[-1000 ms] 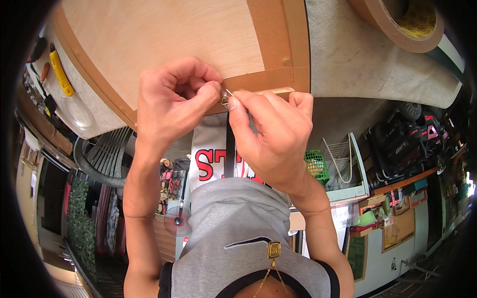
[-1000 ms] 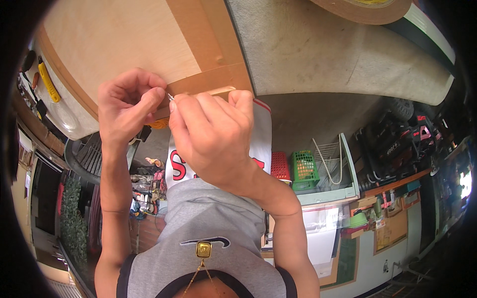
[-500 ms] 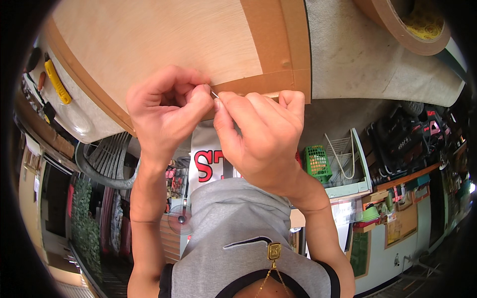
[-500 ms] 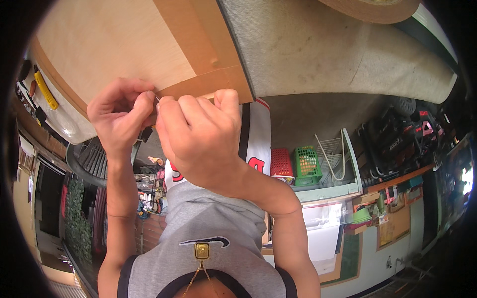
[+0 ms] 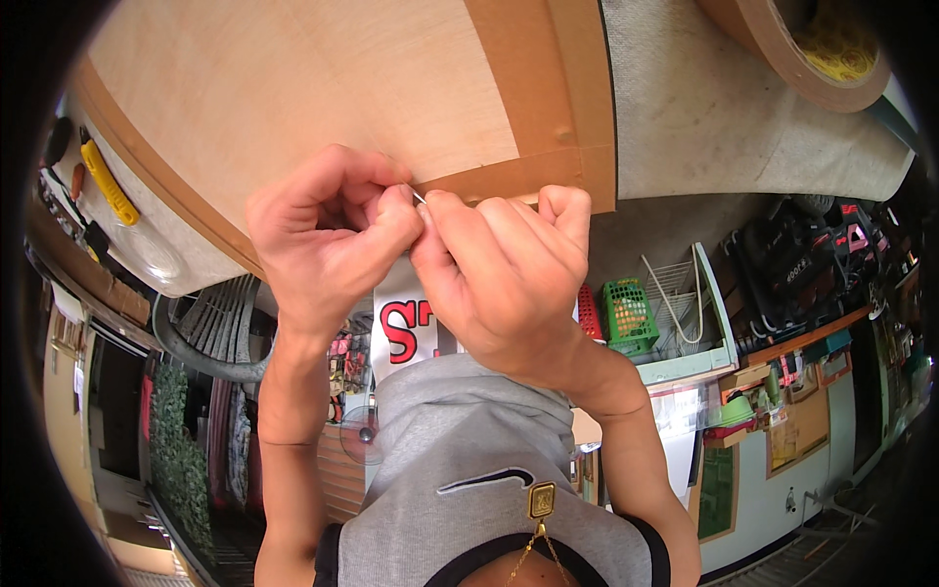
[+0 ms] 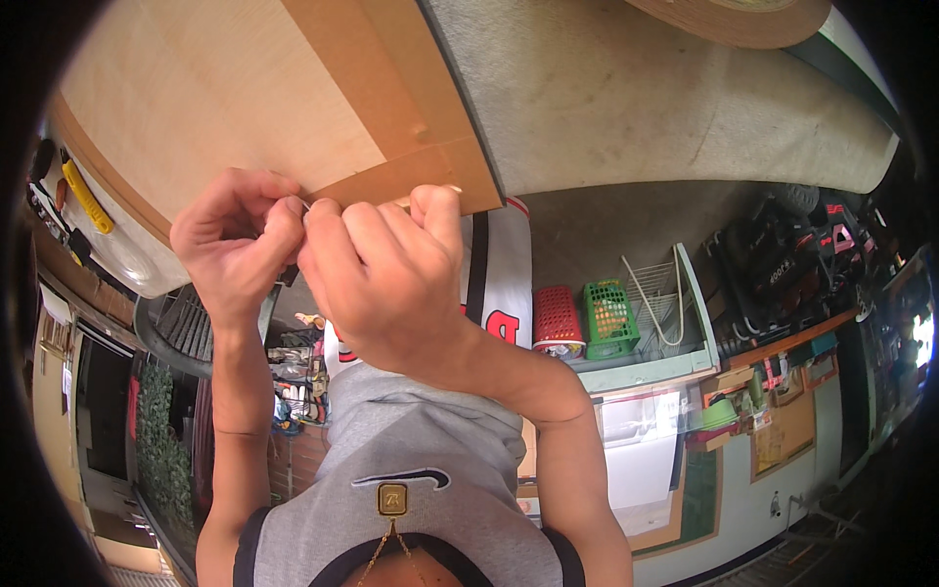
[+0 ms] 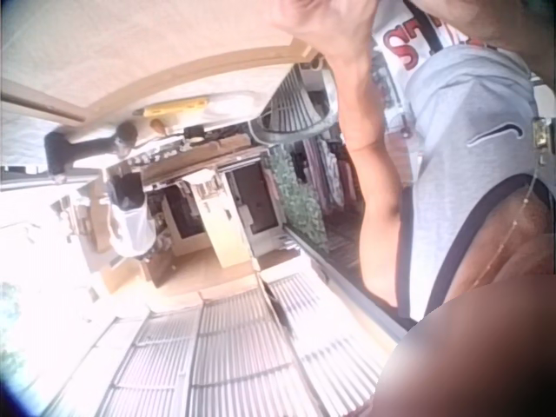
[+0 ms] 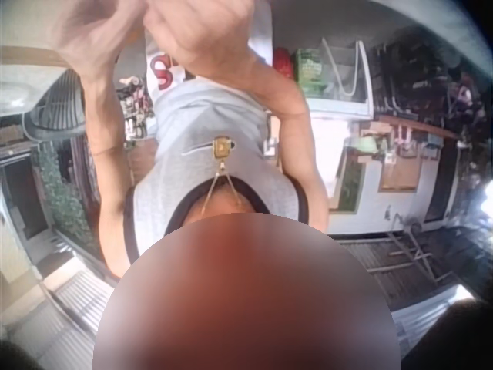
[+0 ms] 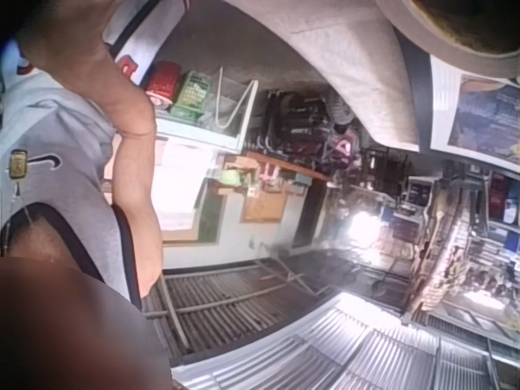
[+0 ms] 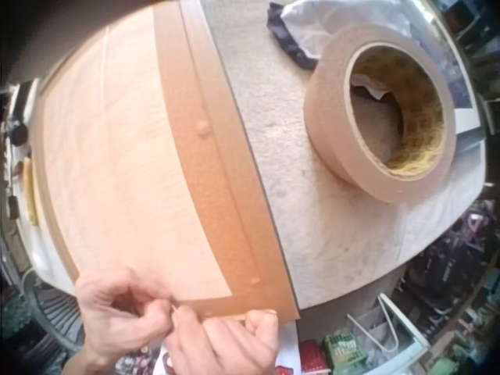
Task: The person installs hanging hardware on the back of a picture frame. They thread a string through two metal eyelets, tie a knot, and secure it with tape. They then use a utility knife to trim the excess string and place the frame on a table.
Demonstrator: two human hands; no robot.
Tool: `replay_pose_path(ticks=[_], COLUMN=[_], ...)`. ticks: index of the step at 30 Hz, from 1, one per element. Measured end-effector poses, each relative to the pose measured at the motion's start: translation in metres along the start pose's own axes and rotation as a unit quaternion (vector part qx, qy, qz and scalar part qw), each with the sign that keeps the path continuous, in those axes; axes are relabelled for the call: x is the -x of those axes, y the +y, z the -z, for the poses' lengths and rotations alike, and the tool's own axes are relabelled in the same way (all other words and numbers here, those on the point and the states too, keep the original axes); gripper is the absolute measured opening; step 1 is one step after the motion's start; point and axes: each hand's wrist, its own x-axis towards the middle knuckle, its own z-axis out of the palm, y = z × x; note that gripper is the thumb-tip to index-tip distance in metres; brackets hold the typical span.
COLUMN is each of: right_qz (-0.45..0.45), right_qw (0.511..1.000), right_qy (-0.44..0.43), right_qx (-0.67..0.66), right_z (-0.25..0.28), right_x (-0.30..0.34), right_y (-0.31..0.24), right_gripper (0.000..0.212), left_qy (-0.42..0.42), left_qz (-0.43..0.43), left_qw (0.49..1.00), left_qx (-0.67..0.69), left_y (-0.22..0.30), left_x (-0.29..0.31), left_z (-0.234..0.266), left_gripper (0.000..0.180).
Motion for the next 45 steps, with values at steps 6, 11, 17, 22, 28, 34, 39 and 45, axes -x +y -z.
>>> replay_pose_path(ticks=[6, 11, 17, 22, 28, 34, 39, 45], right_qz=[0.011, 0.009, -0.012, -0.028, -0.047, 0.038, 0.038, -0.045], right_qw=[1.000, 1.000, 0.998, 0.993, 0.993, 0.961, 0.929, 0.943], right_qy=[0.018, 0.019, -0.056, -0.110, -0.004, -0.026, -0.043, 0.008], right_qx=[0.004, 0.001, 0.009, -0.016, -0.107, -0.274, -0.365, -0.330], right_z=[-0.004, -0.006, 0.004, 0.014, 0.022, 0.032, 0.028, 0.034], right_x=[0.002, 0.002, -0.005, -0.014, -0.026, -0.033, -0.023, -0.005], right_y=[0.001, -0.001, -0.001, -0.001, -0.001, -0.006, -0.019, -0.008], right_gripper=[0.025, 0.027, 0.018, 0.015, 0.034, 0.027, 0.012, 0.004], left_qy=[-0.008, -0.025, -0.099, -0.173, -0.095, -0.050, -0.056, -0.052], left_qz=[-0.011, 0.005, 0.083, -0.162, 0.103, 0.024, 0.008, 0.156], left_qw=[1.000, 0.999, 0.991, 0.964, 0.989, 0.979, 0.981, 0.971], left_qx=[-0.023, -0.028, 0.047, -0.119, 0.055, 0.195, 0.186, 0.172], left_y=[0.001, 0.003, 0.007, 0.001, 0.028, 0.071, 0.068, 0.033], left_x=[-0.002, -0.002, -0.004, -0.015, -0.010, 0.019, 0.028, -0.007], left_z=[0.001, 0.003, 0.014, 0.022, 0.041, 0.054, 0.043, 0.033], left_gripper=[0.007, 0.006, 0.004, 0.004, 0.007, 0.016, 0.015, 0.018])
